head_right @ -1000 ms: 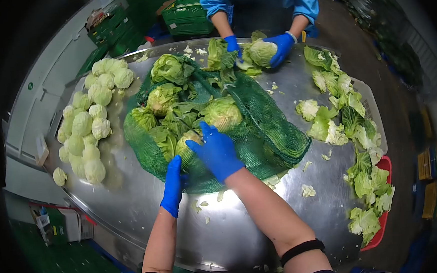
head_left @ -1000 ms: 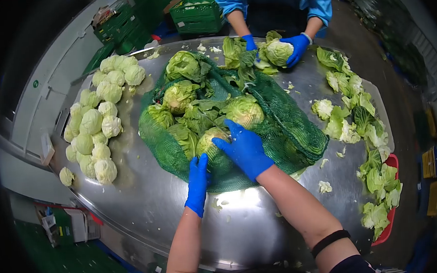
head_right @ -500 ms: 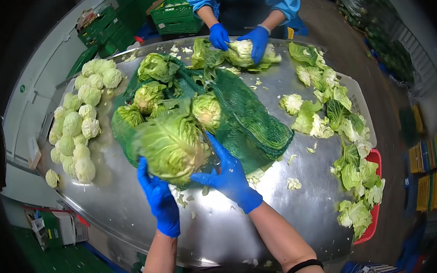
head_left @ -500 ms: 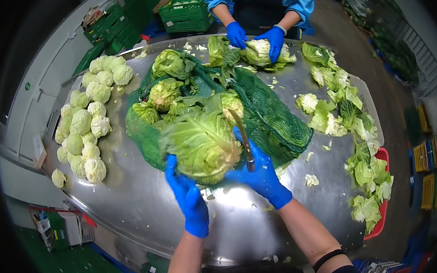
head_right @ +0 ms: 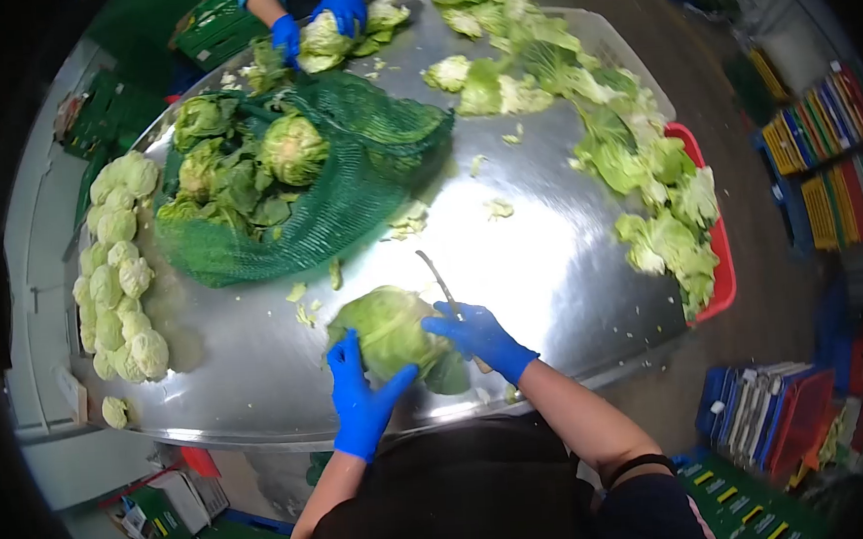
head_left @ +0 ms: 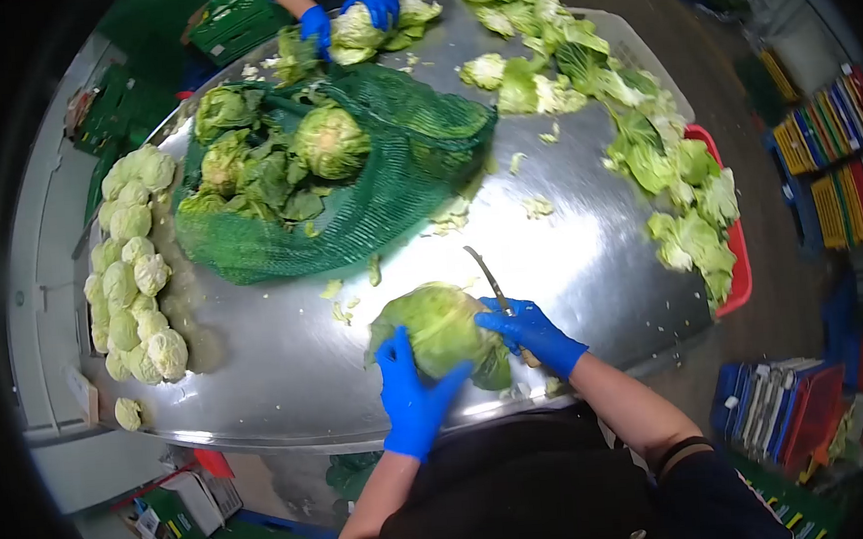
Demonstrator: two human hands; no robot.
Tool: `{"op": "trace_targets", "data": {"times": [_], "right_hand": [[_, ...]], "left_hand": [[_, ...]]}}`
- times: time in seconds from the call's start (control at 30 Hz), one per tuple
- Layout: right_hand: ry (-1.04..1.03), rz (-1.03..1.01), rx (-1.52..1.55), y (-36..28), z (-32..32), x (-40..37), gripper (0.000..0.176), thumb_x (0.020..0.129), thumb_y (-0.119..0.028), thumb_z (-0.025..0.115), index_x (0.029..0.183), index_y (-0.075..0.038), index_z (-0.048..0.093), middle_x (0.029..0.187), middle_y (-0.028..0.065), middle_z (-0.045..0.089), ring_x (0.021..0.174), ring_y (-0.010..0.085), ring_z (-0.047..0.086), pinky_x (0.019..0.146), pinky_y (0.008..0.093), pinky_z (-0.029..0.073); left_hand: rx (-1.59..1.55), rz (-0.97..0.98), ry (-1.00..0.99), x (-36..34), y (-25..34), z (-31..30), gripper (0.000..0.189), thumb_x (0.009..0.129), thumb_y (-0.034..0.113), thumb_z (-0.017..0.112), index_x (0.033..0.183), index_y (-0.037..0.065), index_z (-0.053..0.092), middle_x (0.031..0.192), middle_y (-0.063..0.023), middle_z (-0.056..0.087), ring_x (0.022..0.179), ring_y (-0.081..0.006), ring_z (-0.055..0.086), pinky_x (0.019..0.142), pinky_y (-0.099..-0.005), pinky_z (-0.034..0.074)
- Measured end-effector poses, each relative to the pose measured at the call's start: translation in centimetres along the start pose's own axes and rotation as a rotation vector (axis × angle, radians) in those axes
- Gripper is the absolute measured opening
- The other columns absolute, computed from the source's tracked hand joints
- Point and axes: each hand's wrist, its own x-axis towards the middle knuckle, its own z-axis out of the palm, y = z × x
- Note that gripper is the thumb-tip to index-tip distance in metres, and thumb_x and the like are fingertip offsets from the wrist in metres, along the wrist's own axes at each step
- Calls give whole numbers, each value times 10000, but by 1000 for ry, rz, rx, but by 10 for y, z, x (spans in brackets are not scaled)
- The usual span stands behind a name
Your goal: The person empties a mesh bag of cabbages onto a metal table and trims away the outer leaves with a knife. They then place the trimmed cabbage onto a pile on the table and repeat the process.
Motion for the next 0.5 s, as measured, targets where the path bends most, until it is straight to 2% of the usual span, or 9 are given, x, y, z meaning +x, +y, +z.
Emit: {"op": "trace_targets", "data": {"times": [0.03,0.07,0.1,0.17,0.2,0.3,0.33,0.47,0.5], "right_hand": [[74,70,-131,10,-6,-3,703,819,-347,739,1343,25,454,891,35,611,743,109,580,672,268,491],[156,-13,-137,20,-2,-4,548,867,-330,662,1327,-79,500,634,12,526,497,113,508,470,264,412],[166,-7,-127,32,-1,-6,548,867,-330,662,1327,-79,500,634,12,526,497,113,508,470,264,412],[632,-737,-713,49,-3,-4,460,870,-324,647,1235,-66,540,779,61,628,674,245,643,611,352,505],[598,-663,-709,37,3,-21,329,895,-279,600,1145,-70,555,932,120,663,836,359,655,736,413,518],[473,-527,-816,47,7,-39,253,924,-230,542,1127,-79,538,942,171,658,827,375,643,709,427,515],[458,-513,-844,46,8,-38,168,953,-235,477,1053,-102,499,831,186,612,722,372,622,626,447,502],[407,-401,-833,29,15,-43,152,952,-238,481,984,-89,479,783,177,615,705,372,624,622,447,502],[413,-413,-828,25,17,-44,167,953,-241,478,978,-76,490,757,204,616,697,390,624,606,466,495]], "left_hand": [[176,117,59,3,-7,7,972,619,399,851,1374,-8,396,1299,-181,343,1121,-317,460,935,-395,421],[352,240,124,9,-12,11,961,620,397,853,1358,-19,400,1293,-194,341,1141,-329,446,958,-407,410],[353,242,108,12,-16,14,961,620,397,853,1358,-19,400,1293,-194,341,1141,-329,446,958,-407,410],[165,231,140,23,-17,17,945,618,383,855,1332,-32,395,1298,-204,324,1191,-344,403,1014,-427,371],[26,197,111,28,-14,19,956,628,374,852,1341,-31,360,1312,-207,299,1232,-351,361,1056,-422,329],[-33,185,110,42,-1,32,923,663,322,833,1358,-18,329,1327,-192,288,1247,-330,345,1071,-409,304],[-32,186,115,45,3,35,906,676,310,828,1356,-24,330,1325,-194,291,1248,-330,345,1076,-407,296],[-9,171,105,51,10,39,906,681,308,825,1359,-26,324,1326,-197,290,1250,-333,344,1075,-407,298],[2,164,103,51,11,39,904,688,311,821,1360,-29,320,1327,-199,292,1252,-335,344,1075,-407,298]]}}
